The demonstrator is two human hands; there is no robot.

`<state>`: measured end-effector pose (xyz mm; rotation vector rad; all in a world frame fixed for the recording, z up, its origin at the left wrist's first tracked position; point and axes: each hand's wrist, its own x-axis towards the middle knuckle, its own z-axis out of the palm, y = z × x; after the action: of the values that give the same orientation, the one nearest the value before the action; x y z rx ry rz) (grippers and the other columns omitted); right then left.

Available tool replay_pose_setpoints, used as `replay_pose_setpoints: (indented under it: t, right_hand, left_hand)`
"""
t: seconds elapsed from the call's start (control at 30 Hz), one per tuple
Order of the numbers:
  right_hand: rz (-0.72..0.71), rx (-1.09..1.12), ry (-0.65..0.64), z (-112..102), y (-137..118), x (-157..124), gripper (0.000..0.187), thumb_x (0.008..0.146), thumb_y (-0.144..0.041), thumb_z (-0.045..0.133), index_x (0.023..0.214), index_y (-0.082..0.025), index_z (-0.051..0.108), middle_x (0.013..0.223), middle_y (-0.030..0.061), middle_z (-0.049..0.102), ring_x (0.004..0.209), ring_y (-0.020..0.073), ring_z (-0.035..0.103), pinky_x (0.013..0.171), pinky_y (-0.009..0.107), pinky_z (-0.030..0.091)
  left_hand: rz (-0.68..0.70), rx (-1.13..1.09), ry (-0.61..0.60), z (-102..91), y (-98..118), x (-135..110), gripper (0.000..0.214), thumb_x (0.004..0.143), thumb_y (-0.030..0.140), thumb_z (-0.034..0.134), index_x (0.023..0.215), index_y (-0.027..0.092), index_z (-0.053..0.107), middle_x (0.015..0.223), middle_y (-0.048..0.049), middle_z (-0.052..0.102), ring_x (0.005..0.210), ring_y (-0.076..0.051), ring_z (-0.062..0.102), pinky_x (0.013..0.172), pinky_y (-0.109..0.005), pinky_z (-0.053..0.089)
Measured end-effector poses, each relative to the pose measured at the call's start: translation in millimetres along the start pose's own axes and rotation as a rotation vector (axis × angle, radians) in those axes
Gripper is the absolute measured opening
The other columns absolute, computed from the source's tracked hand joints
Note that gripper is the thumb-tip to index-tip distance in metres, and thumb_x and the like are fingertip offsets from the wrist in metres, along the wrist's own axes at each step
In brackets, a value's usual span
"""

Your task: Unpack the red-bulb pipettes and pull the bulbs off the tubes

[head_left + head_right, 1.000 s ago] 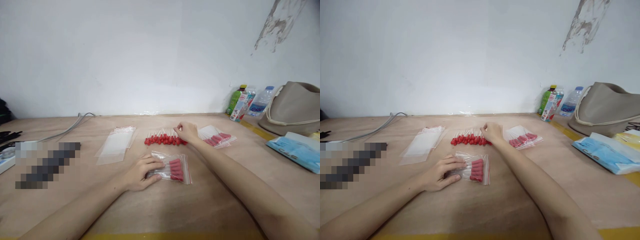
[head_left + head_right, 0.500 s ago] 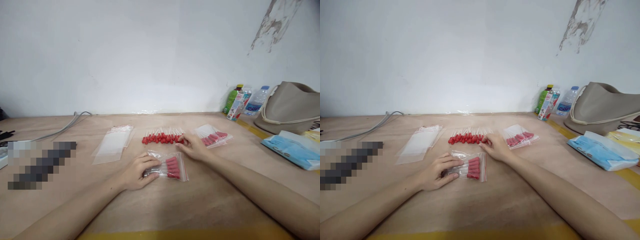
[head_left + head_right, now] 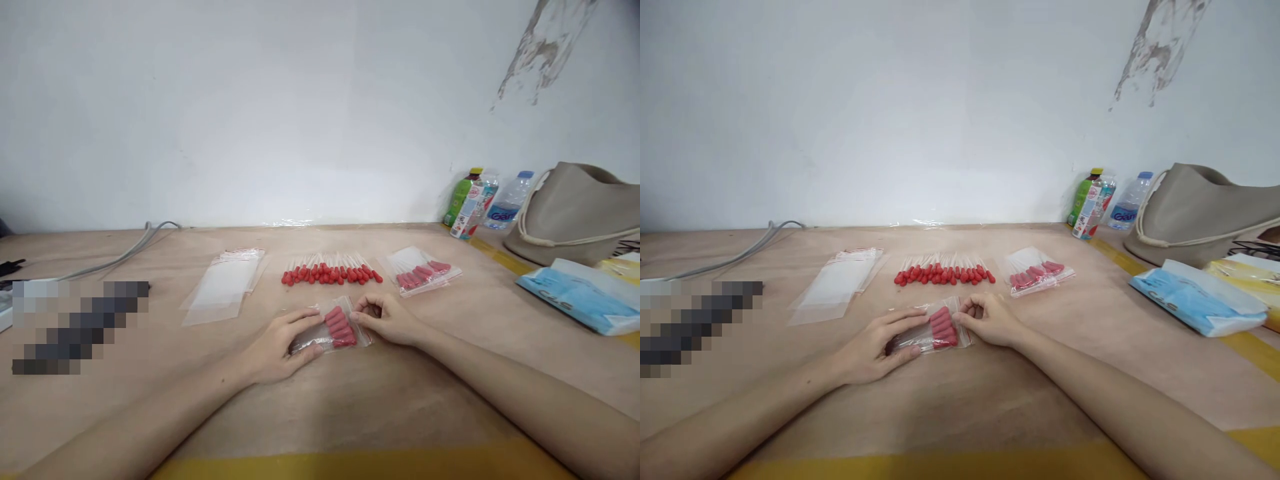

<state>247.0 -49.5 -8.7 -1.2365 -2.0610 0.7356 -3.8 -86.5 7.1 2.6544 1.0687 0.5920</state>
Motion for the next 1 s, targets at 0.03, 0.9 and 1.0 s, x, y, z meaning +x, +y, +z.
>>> replay_pose_setpoints:
  t: [0.03,0.9,1.0]
  right_hand:
    - [0.029,-0.03,0.045,1,0,0,0.03,0.075,-0.045,0.053,0.075,-0.016,0.062,0.062,0.0004,0.058,0.052,0.0095,0.045,0.049,0.022,0.032]
    - [-0.37,-0.16,0.11,9,0,-2,0.013,0.075,-0.019,0.054,0.085,-0.021,0.062,0.08,0.0014,0.061,0.078,0.0153,0.05,0.074,0.032,0.034]
    - [-0.623,-0.381,0.237,8,-3,0,0.009,0.077,-0.02,0.056,0.076,-0.024,0.064,0.07,-0.0008,0.059,0.072,0.0139,0.046,0.075,0.034,0.028]
  left_hand:
    - [0.003,0.002,-0.009,-1.5,1,1,0.046,0.083,0.037,0.049,0.125,0.023,0.044,0.127,-0.0067,0.049,0.116,-0.022,0.046,0.098,-0.038,0.037]
    - [0.114,-0.067,0.104,16.5,1,46,0.03,0.086,0.02,0.044,0.114,0.021,0.054,0.12,-0.008,0.048,0.108,-0.017,0.049,0.092,-0.033,0.042]
    - [0.19,0.029,0.147,16.8,-3,50,0.026,0.086,0.016,0.042,0.102,0.022,0.062,0.12,-0.0077,0.048,0.106,-0.017,0.05,0.09,-0.031,0.043]
